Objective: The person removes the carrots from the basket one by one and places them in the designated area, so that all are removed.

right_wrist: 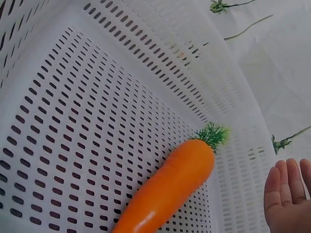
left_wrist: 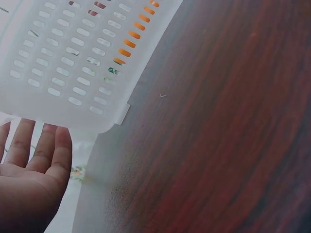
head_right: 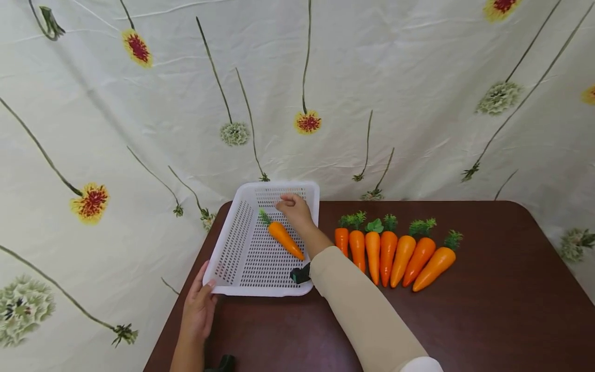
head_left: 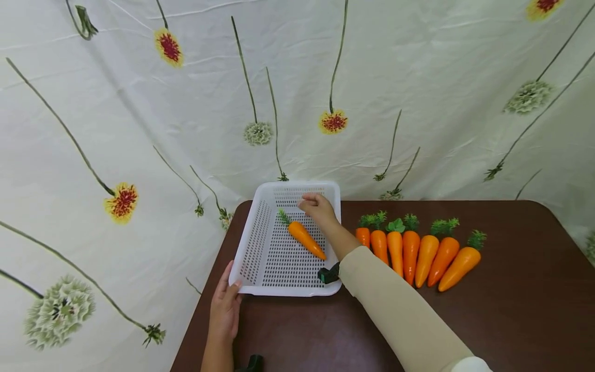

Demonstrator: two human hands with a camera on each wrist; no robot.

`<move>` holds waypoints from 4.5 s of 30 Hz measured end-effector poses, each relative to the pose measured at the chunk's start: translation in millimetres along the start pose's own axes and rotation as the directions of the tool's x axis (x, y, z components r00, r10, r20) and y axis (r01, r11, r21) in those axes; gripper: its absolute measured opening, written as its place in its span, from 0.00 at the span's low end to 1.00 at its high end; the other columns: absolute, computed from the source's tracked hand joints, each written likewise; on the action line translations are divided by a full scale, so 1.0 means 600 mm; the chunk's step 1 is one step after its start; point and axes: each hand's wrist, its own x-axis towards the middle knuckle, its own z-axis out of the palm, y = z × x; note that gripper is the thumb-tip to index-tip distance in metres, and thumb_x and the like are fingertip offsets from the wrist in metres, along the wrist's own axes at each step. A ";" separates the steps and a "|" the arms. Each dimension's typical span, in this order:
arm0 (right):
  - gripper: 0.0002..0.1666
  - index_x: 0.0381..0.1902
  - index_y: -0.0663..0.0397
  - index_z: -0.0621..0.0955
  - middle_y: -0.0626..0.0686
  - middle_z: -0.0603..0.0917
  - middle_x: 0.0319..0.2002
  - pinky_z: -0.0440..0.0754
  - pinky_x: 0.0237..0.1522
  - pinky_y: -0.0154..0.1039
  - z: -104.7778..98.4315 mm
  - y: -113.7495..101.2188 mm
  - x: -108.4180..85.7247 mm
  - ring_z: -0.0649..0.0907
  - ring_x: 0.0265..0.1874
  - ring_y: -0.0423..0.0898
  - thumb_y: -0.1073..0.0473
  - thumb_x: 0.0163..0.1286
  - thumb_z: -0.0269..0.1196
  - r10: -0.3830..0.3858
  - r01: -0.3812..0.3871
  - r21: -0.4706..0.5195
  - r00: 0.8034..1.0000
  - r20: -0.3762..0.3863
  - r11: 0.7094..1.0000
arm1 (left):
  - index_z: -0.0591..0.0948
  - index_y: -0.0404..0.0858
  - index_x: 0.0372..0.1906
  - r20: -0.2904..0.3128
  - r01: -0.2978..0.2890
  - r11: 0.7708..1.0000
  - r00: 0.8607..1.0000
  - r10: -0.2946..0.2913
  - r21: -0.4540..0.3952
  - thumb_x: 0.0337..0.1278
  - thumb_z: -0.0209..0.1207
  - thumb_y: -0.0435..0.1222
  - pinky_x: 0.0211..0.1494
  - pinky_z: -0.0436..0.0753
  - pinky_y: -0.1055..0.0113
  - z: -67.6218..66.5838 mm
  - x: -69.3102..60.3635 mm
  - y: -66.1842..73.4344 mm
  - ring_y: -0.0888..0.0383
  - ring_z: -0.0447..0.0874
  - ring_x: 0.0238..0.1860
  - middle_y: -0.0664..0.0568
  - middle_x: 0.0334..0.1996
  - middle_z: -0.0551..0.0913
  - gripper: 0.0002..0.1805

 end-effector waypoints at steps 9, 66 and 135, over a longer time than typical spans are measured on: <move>0.32 0.66 0.53 0.75 0.57 0.80 0.59 0.76 0.65 0.50 0.022 0.015 0.007 0.80 0.60 0.55 0.47 0.70 0.67 0.059 -0.062 -0.048 0.996 -0.059 0.997 | 0.58 0.48 0.80 0.007 -0.006 1.000 1.000 0.006 -0.005 0.77 0.51 0.39 0.61 0.76 0.74 0.003 0.001 0.000 0.63 0.75 0.66 0.55 0.72 0.69 0.32; 0.28 0.56 0.60 0.78 0.58 0.82 0.51 0.80 0.58 0.48 0.045 0.051 0.009 0.80 0.47 0.52 0.49 0.65 0.71 0.267 -0.268 -0.586 0.960 -0.090 0.765 | 0.59 0.45 0.80 0.012 -0.026 1.000 1.000 0.026 0.007 0.77 0.52 0.39 0.60 0.79 0.74 -0.005 0.000 -0.003 0.66 0.77 0.64 0.54 0.72 0.69 0.32; 0.25 0.62 0.46 0.79 0.53 0.81 0.54 0.81 0.57 0.43 0.054 0.035 -0.005 0.82 0.48 0.49 0.58 0.67 0.69 0.215 -0.127 -0.352 0.951 0.224 0.927 | 0.58 0.44 0.80 0.022 -0.030 1.000 0.999 0.030 -0.007 0.77 0.51 0.38 0.61 0.79 0.73 -0.004 0.001 -0.003 0.61 0.75 0.68 0.56 0.72 0.69 0.32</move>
